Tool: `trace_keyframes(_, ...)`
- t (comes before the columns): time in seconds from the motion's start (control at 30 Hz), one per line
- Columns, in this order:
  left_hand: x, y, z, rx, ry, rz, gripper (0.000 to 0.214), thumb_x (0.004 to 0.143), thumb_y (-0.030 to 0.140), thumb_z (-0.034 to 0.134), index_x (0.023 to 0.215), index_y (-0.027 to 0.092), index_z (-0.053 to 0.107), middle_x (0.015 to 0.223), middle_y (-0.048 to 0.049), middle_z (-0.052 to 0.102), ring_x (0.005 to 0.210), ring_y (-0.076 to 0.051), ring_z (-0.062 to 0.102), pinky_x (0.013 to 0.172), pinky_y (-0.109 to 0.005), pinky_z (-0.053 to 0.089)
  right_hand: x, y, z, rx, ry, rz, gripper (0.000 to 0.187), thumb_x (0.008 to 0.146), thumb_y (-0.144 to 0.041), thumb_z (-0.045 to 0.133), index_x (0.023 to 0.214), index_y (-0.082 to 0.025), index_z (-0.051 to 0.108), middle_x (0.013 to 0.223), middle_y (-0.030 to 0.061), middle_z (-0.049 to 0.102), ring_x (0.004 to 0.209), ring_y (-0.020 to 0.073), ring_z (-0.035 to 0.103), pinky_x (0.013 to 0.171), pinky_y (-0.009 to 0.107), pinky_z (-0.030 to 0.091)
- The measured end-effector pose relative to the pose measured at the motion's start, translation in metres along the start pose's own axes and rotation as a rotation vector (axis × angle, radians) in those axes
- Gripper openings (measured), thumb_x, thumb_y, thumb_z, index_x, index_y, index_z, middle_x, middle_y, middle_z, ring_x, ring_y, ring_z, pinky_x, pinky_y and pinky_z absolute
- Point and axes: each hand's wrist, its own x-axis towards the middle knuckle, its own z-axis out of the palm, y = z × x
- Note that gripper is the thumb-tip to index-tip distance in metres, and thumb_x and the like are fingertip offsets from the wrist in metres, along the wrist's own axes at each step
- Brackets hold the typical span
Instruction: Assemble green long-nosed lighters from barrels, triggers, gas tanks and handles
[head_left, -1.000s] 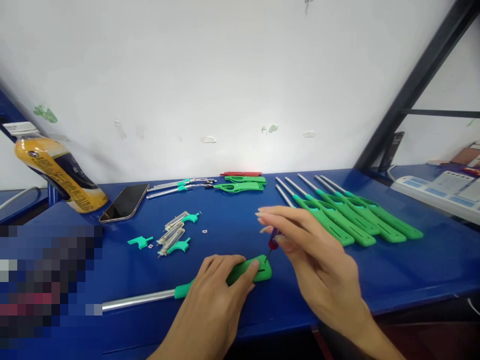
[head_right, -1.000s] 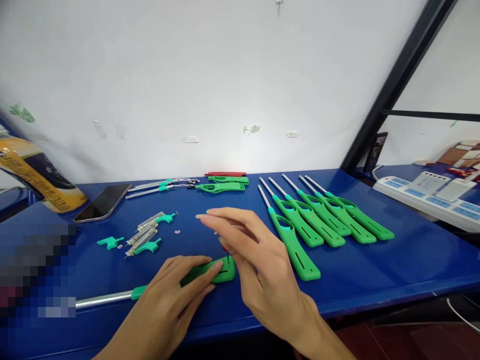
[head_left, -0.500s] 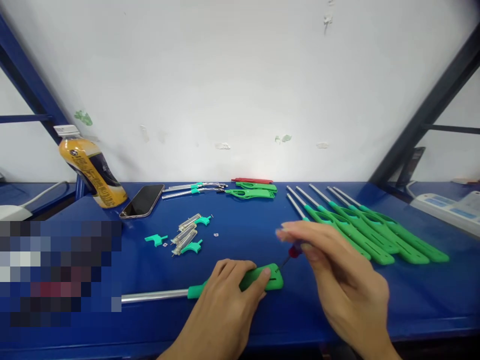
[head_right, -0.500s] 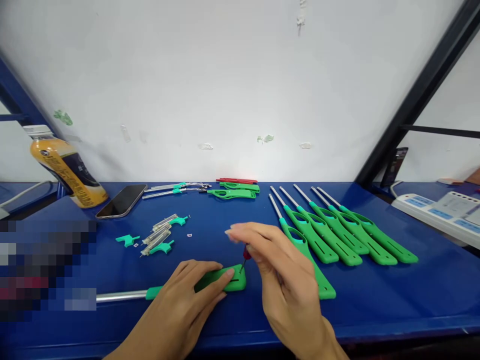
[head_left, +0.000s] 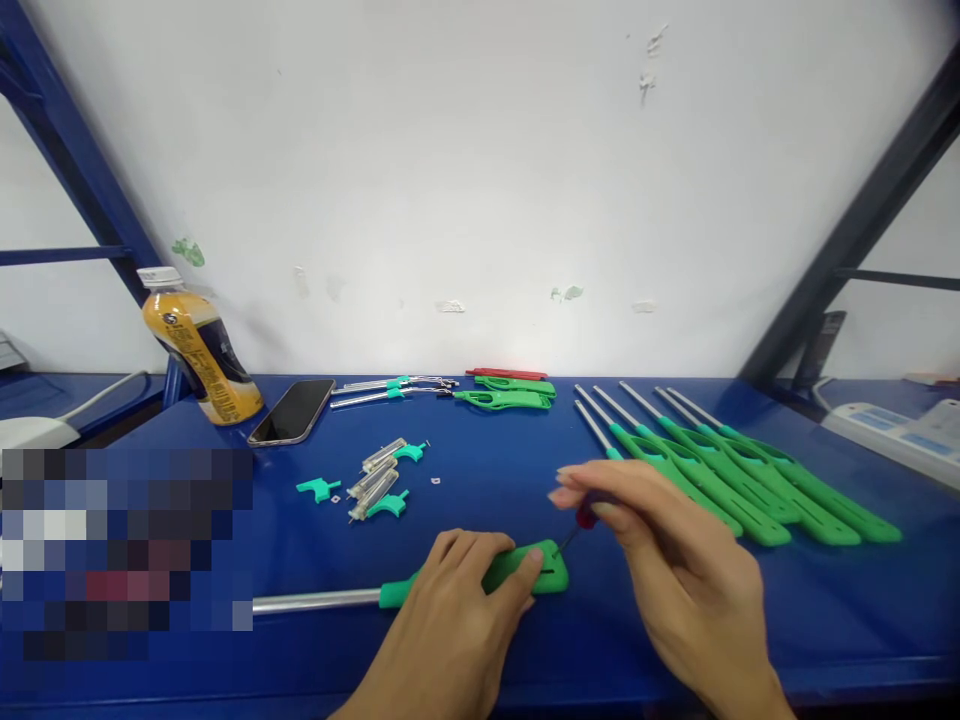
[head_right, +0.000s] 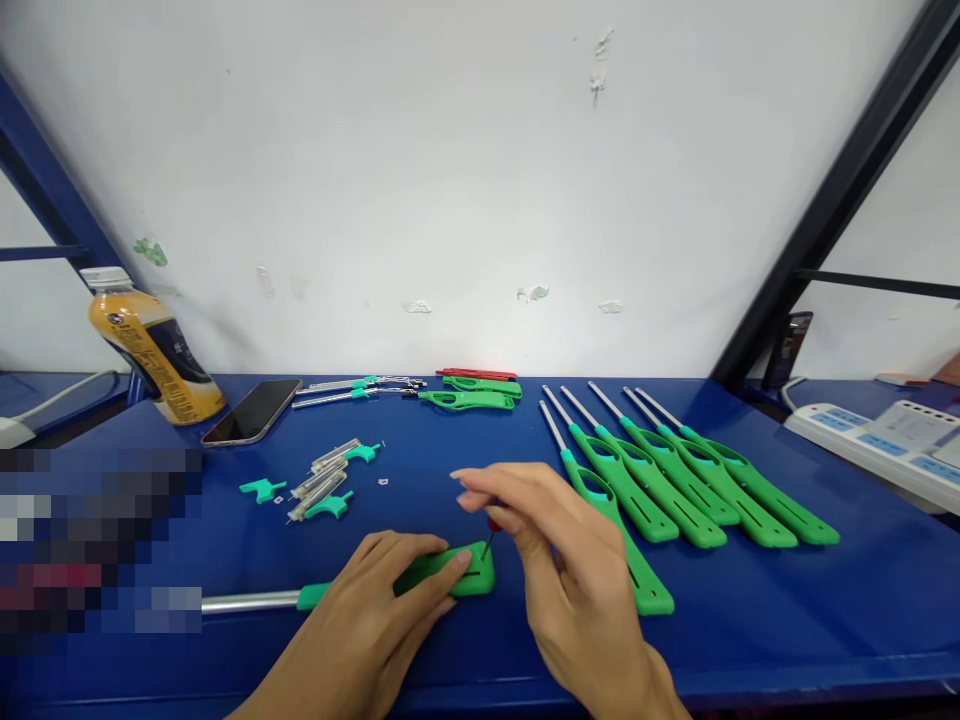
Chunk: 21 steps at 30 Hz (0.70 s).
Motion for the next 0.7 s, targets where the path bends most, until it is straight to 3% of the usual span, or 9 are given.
trace_keyframes(0.17,0.000,0.001,-0.002,-0.003,-0.017,-0.003,0.039,0.102,0.011,0.057,0.139,0.021,0.063,0.114,-0.0108,0.073,0.095,-0.027,0.072,0.078,-0.044,0.064,0.004,-0.003,0.001,-0.047,0.057,-0.005,0.031,0.099,-0.014,0.071,0.124,-0.034,0.076,0.094,0.0008,0.069,0.086,0.0162,0.069,0.072,0.027,0.060)
trace_keyframes(0.3,-0.001,0.000,-0.001,0.004,-0.022,-0.003,0.039,0.101,0.011,0.057,0.138,0.021,0.063,0.113,-0.0106,0.073,0.093,-0.027,0.072,0.077,-0.045,0.065,0.005,-0.007,-0.008,-0.073,-0.097,0.012,0.044,0.108,-0.015,0.053,0.144,-0.036,0.066,0.118,0.0044,0.074,0.105,0.0190,0.074,0.085,0.030,0.064)
trace_keyframes(0.37,-0.001,0.000,0.000,0.006,-0.022,-0.001,0.038,0.102,0.012,0.057,0.138,0.021,0.063,0.114,-0.0106,0.073,0.093,-0.027,0.072,0.077,-0.044,0.065,0.005,-0.008,-0.010,-0.055,-0.119,0.046,0.047,0.108,-0.014,0.052,0.146,-0.037,0.065,0.121,0.0031,0.076,0.105,0.0187,0.075,0.087,0.030,0.064)
trace_keyframes(0.57,0.000,-0.001,-0.001,0.010,-0.036,0.002,0.037,0.101,0.012,0.058,0.137,0.020,0.064,0.113,-0.0101,0.073,0.093,-0.026,0.071,0.079,-0.042,0.065,0.004,0.000,-0.005,-0.139,0.106,-0.003,0.041,0.097,-0.014,0.074,0.131,-0.037,0.076,0.088,0.0002,0.067,0.081,0.0174,0.067,0.070,0.031,0.059)
trace_keyframes(0.63,0.000,0.000,-0.001,0.011,-0.041,0.005,0.037,0.101,0.011,0.059,0.137,0.020,0.063,0.112,-0.0103,0.073,0.093,-0.027,0.071,0.078,-0.043,0.065,0.003,0.000,-0.005,-0.148,0.092,-0.009,0.041,0.099,-0.015,0.070,0.133,-0.036,0.075,0.093,0.0019,0.068,0.084,0.0182,0.068,0.072,0.032,0.059)
trace_keyframes(0.7,0.000,0.000,-0.001,0.013,-0.042,0.010,0.037,0.101,0.011,0.058,0.137,0.019,0.063,0.112,-0.0106,0.073,0.093,-0.027,0.071,0.077,-0.043,0.065,0.002,-0.002,-0.006,-0.115,0.024,0.011,0.042,0.105,-0.013,0.059,0.139,-0.036,0.071,0.114,0.0046,0.072,0.098,0.0193,0.071,0.079,0.032,0.062)
